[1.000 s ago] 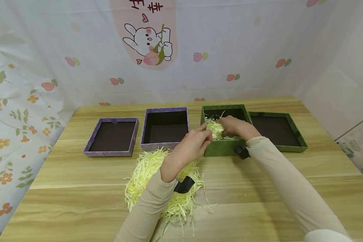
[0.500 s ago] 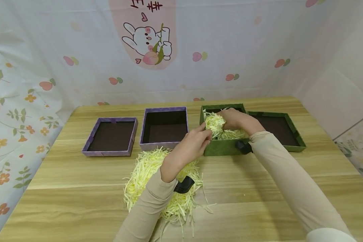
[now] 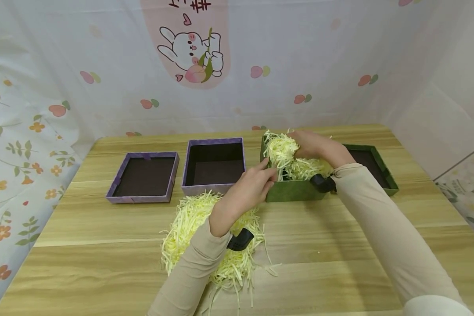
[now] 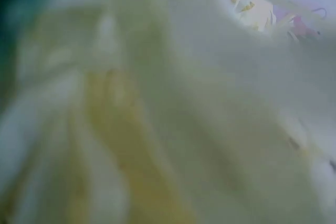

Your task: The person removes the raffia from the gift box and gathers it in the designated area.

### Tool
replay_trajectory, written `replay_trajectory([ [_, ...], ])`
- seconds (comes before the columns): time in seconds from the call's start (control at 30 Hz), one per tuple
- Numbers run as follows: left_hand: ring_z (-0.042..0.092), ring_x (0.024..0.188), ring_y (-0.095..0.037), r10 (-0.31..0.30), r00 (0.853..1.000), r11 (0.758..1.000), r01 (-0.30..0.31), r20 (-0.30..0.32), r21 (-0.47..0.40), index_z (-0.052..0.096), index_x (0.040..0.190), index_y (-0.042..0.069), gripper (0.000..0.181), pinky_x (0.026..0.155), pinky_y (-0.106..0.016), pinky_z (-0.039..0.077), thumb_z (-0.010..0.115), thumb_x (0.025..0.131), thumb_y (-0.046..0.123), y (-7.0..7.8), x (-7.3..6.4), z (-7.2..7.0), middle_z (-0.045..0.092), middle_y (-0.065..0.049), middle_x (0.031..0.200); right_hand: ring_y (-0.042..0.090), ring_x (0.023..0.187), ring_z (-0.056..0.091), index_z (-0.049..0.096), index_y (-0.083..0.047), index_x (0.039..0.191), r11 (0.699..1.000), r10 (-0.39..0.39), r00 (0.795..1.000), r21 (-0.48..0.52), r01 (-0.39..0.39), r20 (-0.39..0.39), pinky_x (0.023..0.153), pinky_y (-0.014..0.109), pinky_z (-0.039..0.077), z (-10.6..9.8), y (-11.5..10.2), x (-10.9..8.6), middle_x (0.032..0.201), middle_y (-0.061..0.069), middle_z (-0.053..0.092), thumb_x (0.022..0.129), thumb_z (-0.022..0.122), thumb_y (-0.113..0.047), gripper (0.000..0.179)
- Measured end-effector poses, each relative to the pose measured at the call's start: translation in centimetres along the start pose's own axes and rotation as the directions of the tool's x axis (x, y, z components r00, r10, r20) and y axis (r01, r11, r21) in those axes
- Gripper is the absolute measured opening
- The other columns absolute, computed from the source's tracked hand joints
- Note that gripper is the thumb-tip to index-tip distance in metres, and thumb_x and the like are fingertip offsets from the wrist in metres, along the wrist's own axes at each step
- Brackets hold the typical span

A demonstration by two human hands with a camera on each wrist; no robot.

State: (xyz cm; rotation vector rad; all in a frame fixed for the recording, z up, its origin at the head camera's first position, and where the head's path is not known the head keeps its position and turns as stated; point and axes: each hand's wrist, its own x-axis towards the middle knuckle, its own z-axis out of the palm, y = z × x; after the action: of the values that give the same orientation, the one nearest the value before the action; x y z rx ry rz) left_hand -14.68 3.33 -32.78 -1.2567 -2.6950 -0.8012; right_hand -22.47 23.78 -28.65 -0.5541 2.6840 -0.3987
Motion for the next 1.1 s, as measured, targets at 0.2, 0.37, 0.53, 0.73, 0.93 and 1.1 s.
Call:
replay_trajectory([
  [0.2, 0.042, 0.124, -0.036, 0.004, 1.0, 1.0, -0.004, -0.007, 0.001, 0.056, 0.085, 0.006, 0.008, 0.055, -0.023, 0.038, 0.057, 0.092, 0.001, 0.0, -0.1, 0.1, 0.06, -0.009, 0.083, 0.048, 0.129, 0.024, 0.019, 0.015, 0.141, 0.997, -0.012, 1.0, 0.082, 0.013, -0.016, 0.103, 0.055, 0.025, -1.2, 0.1, -0.7, 0.143, 0.035, 0.021, 0.081, 0.057, 0.007, 0.071],
  [0.37, 0.042, 0.125, -0.036, 0.012, 1.0, 1.0, -0.012, -0.01, 0.001, 0.057, 0.086, 0.006, 0.007, 0.055, -0.024, 0.038, 0.057, 0.092, 0.002, 0.0, -0.1, 0.1, 0.06, -0.008, 0.083, 0.049, 0.129, 0.022, 0.017, 0.015, 0.141, 0.995, -0.022, 0.999, 0.101, 0.027, -0.047, 0.103, 0.056, 0.024, -2.4, 0.7, -1.6, 0.143, 0.035, 0.019, 0.078, 0.055, 0.007, 0.074],
  [0.53, 0.04, 0.126, -0.035, 0.003, 1.0, 1.0, -0.003, -0.007, 0.002, 0.057, 0.086, 0.006, 0.006, 0.058, -0.024, 0.04, 0.057, 0.092, 0.003, -0.1, -0.2, 0.1, 0.061, -0.008, 0.084, 0.049, 0.13, 0.019, 0.012, 0.012, 0.143, 0.993, -0.027, 0.997, 0.113, 0.036, -0.075, 0.104, 0.057, 0.02, -3.6, 1.2, -2.5, 0.144, 0.035, 0.017, 0.078, 0.056, 0.005, 0.079],
  [0.73, 0.042, 0.125, -0.036, -0.005, 1.0, 1.0, 0.005, 0.001, -0.009, 0.058, 0.086, 0.006, 0.007, 0.054, -0.024, 0.039, 0.057, 0.092, 0.003, 0.0, -0.2, 0.1, 0.061, -0.008, 0.083, 0.051, 0.131, 0.013, 0.007, 0.015, 0.142, 0.996, -0.001, 0.994, 0.091, 0.01, -0.105, 0.106, 0.056, 0.013, -4.4, 1.8, -3.7, 0.143, 0.038, 0.013, 0.078, 0.057, 0.0, 0.083],
  [0.93, 0.048, 0.118, -0.036, -0.008, 1.0, 1.0, 0.008, 0.007, -0.013, 0.057, 0.086, 0.005, 0.008, 0.05, -0.022, 0.035, 0.055, 0.093, 0.002, 0.0, -0.2, -0.1, 0.058, -0.008, 0.078, 0.052, 0.129, 0.017, 0.008, 0.014, 0.143, 0.998, 0.009, 0.993, 0.068, -0.001, -0.117, 0.105, 0.058, 0.016, -4.9, 2.1, -5.0, 0.142, 0.038, 0.017, 0.079, 0.058, 0.0, 0.082],
  [1.1, 0.043, 0.123, -0.035, -0.016, 1.0, 1.0, 0.016, 0.02, -0.014, 0.057, 0.086, 0.005, 0.008, 0.05, -0.021, 0.034, 0.055, 0.093, 0.002, 0.1, -0.2, -0.2, 0.058, -0.008, 0.078, 0.053, 0.124, 0.028, 0.016, 0.014, 0.142, 0.999, -0.038, 0.988, -0.001, 0.038, -0.152, 0.102, 0.059, 0.023, -4.8, 1.9, -6.3, 0.138, 0.038, 0.027, 0.077, 0.062, 0.001, 0.081],
])
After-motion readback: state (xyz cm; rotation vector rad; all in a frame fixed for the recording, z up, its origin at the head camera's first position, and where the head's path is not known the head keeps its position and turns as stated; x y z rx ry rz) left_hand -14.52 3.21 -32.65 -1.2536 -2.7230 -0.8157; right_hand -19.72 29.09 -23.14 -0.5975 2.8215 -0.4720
